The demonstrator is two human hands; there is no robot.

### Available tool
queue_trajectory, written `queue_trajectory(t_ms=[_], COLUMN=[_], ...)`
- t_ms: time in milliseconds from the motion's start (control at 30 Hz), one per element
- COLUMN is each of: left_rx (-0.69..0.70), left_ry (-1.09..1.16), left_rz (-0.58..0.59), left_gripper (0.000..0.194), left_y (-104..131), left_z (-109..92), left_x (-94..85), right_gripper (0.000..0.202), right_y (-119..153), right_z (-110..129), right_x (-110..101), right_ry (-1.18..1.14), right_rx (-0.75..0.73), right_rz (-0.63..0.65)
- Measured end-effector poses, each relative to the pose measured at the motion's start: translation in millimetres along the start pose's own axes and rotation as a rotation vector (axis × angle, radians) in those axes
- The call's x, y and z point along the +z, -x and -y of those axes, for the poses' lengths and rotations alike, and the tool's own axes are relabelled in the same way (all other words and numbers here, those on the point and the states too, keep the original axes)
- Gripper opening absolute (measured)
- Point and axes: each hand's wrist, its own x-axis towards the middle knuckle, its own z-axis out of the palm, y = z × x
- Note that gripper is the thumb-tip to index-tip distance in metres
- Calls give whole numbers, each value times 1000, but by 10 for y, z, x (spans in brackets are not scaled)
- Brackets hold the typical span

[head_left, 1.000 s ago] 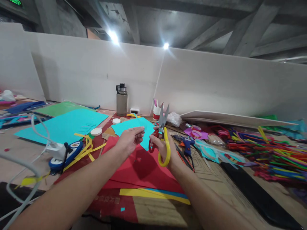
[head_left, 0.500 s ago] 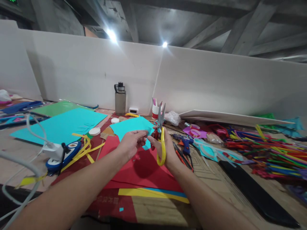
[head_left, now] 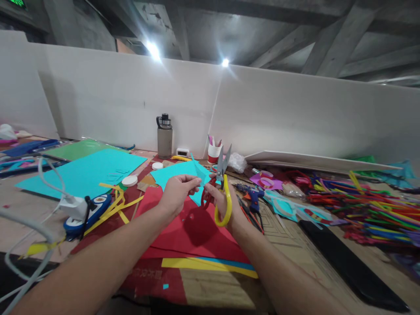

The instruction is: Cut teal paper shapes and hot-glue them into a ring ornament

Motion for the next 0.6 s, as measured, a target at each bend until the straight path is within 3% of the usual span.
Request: queue_trajectory(t_ms=[167,600], left_rx=[-57,-157], left_ry=[31,112], left_rz=[13,69], left_gripper=[23,20], left_y=[22,42], left_z=[16,-51], left_x=[24,44], right_gripper=[39,41], right_y=[7,8], right_z=[22,12], right_x=[-1,-12], right_ry=[-96,-109], right_rx=[85,99], right_rz=[22,15])
